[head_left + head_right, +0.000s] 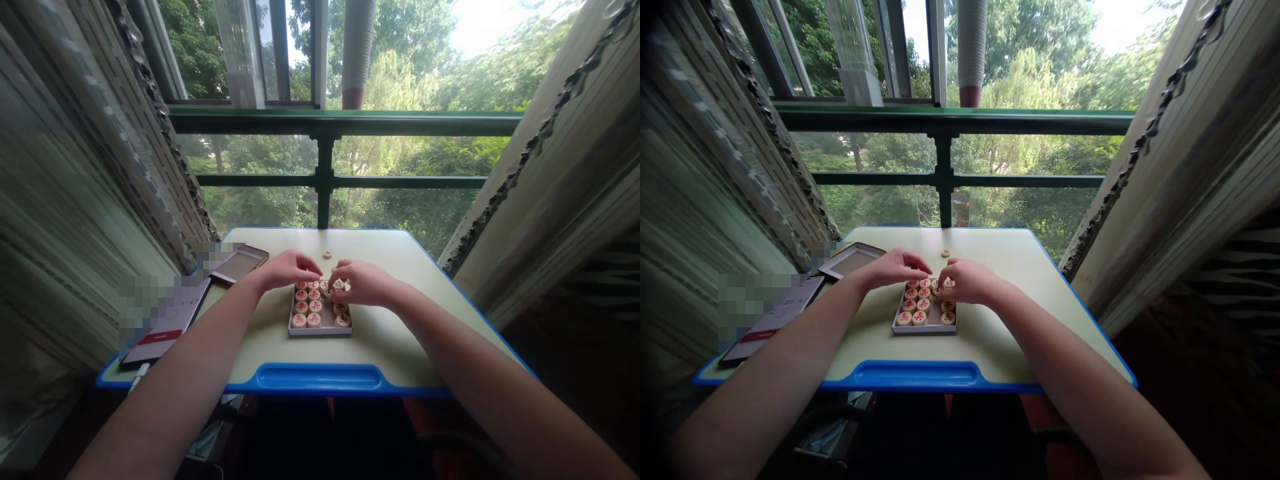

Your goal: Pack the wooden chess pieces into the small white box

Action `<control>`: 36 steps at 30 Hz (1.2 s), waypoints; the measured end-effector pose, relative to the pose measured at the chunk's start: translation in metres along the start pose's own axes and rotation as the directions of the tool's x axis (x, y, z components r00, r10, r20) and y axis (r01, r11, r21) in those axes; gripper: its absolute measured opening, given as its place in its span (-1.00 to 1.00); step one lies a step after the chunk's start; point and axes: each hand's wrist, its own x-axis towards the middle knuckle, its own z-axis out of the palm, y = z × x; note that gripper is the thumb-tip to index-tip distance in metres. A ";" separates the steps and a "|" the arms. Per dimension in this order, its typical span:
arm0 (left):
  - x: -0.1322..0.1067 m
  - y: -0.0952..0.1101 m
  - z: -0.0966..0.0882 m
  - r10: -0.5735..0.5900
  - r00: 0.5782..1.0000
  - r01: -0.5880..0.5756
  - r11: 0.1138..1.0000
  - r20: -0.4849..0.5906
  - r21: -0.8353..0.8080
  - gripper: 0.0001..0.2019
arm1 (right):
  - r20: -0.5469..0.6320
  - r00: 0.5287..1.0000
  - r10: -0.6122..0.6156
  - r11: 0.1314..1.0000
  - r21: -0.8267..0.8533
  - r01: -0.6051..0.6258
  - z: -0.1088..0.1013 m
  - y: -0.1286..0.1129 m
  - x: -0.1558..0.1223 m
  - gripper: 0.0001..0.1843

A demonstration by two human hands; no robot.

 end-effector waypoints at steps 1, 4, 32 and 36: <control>-0.001 0.002 0.002 0.017 1.000 -0.019 0.998 0.026 0.052 -0.79 | 0.012 1.000 0.000 1.000 -0.020 0.001 0.001 -0.002 0.000 -0.77; -0.001 0.005 0.005 0.025 0.997 -0.037 0.984 0.073 0.173 -0.79 | 0.031 0.999 0.014 0.997 -0.071 -0.012 0.003 -0.009 0.000 -0.72; 0.000 0.001 0.000 -0.016 0.979 -0.060 0.929 0.202 0.364 -0.72 | 0.056 0.993 0.106 0.969 -0.229 -0.091 0.007 -0.027 0.000 -0.63; -0.001 0.004 0.002 -0.013 0.984 -0.061 0.915 0.178 0.400 -0.70 | 0.052 0.994 0.092 0.975 -0.206 -0.080 0.008 -0.025 0.000 -0.66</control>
